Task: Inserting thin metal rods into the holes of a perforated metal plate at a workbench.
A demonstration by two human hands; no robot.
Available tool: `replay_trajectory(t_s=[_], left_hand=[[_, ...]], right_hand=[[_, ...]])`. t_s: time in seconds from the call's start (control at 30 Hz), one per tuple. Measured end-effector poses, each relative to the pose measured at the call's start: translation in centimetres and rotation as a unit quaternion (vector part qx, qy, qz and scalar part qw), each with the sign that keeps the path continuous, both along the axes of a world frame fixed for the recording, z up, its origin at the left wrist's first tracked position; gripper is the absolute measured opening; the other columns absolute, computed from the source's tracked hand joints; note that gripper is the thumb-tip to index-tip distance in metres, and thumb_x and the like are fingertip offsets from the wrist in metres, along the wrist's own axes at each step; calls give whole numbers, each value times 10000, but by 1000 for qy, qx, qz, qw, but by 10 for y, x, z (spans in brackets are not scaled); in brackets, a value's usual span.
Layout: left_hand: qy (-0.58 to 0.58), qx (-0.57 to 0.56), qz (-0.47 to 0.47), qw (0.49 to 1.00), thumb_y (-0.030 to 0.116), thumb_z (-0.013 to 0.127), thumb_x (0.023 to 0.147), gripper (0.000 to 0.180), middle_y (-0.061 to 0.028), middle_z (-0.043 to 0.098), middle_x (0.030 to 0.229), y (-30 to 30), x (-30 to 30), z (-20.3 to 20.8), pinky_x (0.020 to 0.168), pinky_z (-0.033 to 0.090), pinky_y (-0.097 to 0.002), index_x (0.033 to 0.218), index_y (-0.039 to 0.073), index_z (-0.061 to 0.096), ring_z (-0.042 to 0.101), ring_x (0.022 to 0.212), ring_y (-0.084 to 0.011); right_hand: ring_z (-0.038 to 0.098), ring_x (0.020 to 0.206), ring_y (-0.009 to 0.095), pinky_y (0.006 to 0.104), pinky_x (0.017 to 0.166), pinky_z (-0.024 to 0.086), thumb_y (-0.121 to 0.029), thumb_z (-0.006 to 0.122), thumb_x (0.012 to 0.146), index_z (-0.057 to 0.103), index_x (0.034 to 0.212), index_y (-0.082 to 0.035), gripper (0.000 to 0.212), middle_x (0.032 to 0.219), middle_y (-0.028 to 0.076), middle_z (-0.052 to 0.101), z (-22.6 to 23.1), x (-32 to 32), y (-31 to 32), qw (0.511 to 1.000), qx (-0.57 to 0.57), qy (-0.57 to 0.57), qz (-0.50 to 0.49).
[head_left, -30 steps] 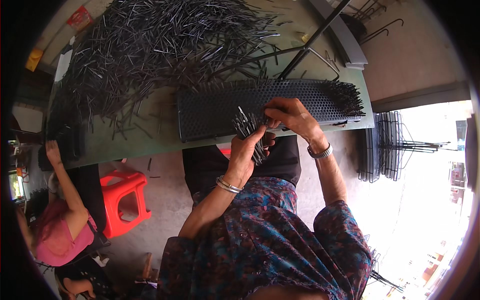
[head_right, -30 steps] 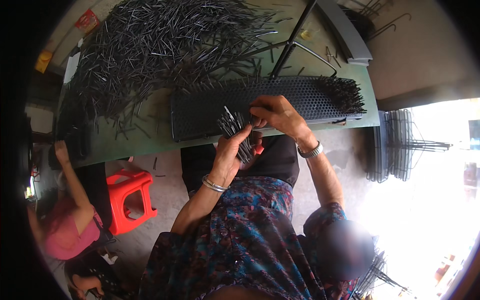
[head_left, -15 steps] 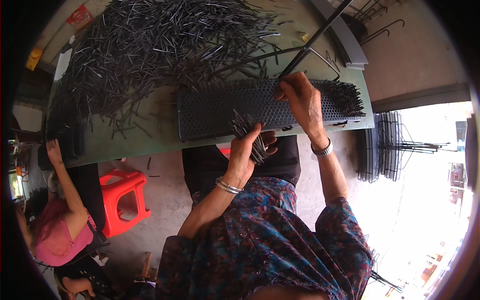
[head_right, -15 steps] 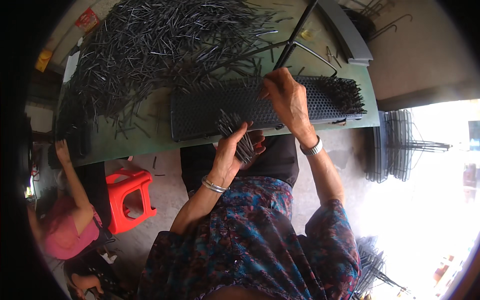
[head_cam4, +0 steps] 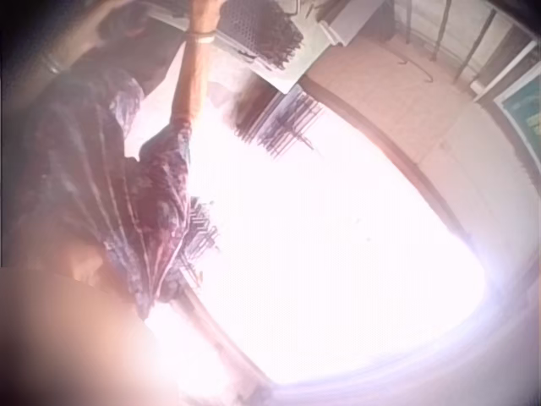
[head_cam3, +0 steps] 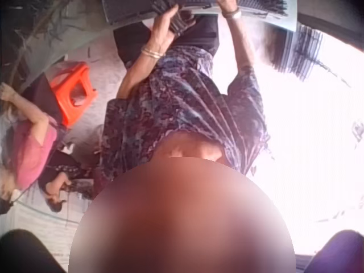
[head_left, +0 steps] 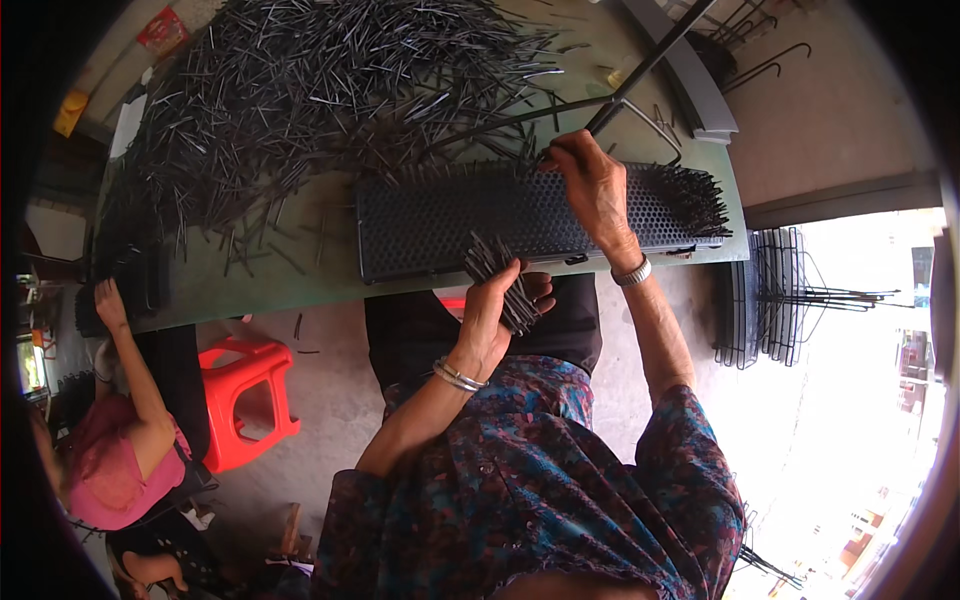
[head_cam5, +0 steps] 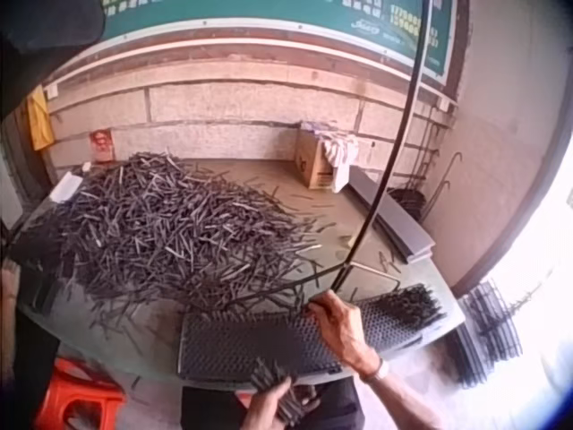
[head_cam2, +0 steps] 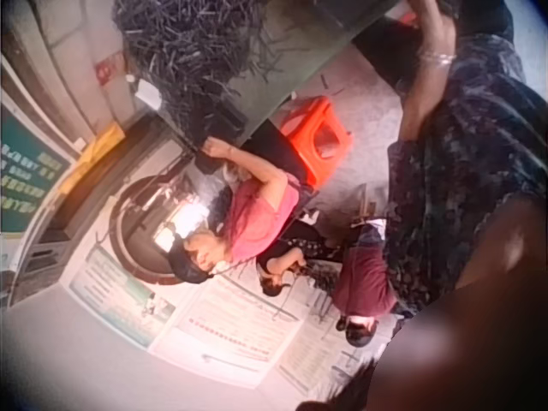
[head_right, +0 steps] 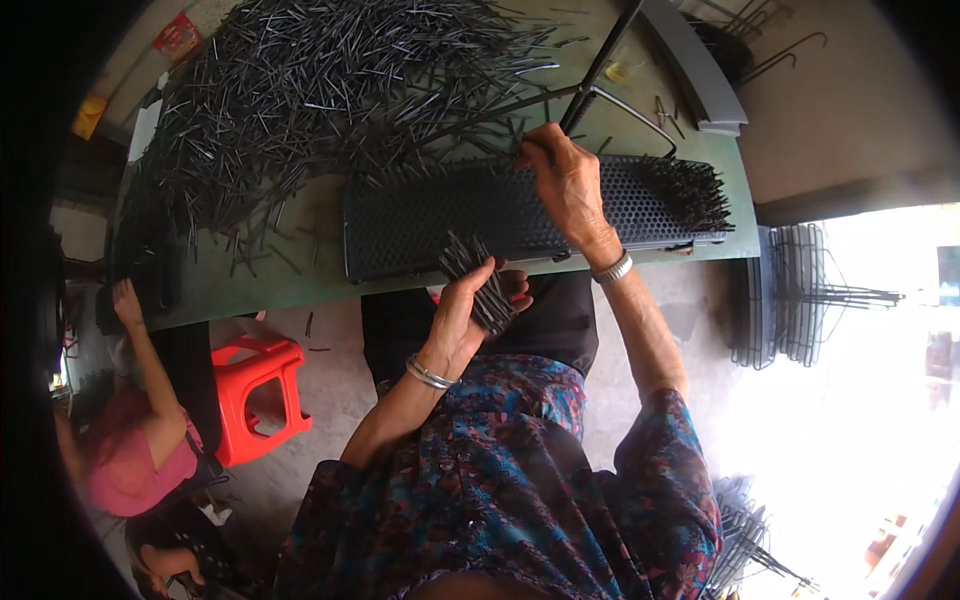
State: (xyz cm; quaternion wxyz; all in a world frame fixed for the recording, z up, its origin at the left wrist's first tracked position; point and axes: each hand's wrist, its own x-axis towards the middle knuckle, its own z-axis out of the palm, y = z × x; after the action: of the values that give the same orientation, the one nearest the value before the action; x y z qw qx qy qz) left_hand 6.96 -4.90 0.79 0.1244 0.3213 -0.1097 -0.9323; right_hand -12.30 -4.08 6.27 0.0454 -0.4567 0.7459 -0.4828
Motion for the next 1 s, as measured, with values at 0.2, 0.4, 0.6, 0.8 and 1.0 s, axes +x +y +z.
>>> replay_trajectory(t_s=[0.2, 0.4, 0.6, 0.8, 1.0], left_hand=[[-45, -51, 16, 998, 238, 570, 951, 231, -157, 670, 880, 2, 3, 6, 703, 577, -399, 1013, 17, 590, 668, 776, -239], [-88, -145, 21, 985, 278, 615, 931, 273, -121, 661, 770, 2, 4, 8, 538, 529, -306, 971, 8, 601, 638, 638, -185], [-86, -166, 22, 982, 299, 639, 919, 318, -99, 640, 690, -4, 6, 9, 473, 471, -262, 914, -15, 591, 588, 548, -153], [-69, -162, 12, 984, 277, 625, 929, 289, -87, 635, 683, -7, 5, 6, 466, 456, -267, 873, -6, 605, 580, 538, -137], [-73, -175, 8, 982, 286, 649, 908, 258, -87, 648, 723, -26, -2, 0, 511, 510, -270, 888, 31, 620, 614, 578, -145]], right_hand=[[670, 814, 193, 283, 685, 510, -97, 656, 861, 662, 978, -62, 122, 895, 83, 655, -12, -3, 2, 993, 26, 113, 27], [621, 792, 254, 329, 671, 503, -128, 699, 827, 692, 993, -94, 170, 970, 72, 610, -22, 0, 7, 970, 52, 232, -43], [610, 847, 243, 344, 739, 478, -152, 674, 847, 692, 998, -75, 171, 1003, 63, 625, -23, 21, 32, 968, 28, 250, -18], [550, 1130, 282, 391, 917, 425, -297, 663, 850, 678, 1082, -97, 308, 1212, 62, 606, -35, 19, 54, 944, 88, 318, 1], [562, 1130, 272, 391, 920, 433, -256, 652, 861, 690, 1053, -87, 258, 1174, 56, 634, -47, 15, 41, 949, 58, 310, -25]])
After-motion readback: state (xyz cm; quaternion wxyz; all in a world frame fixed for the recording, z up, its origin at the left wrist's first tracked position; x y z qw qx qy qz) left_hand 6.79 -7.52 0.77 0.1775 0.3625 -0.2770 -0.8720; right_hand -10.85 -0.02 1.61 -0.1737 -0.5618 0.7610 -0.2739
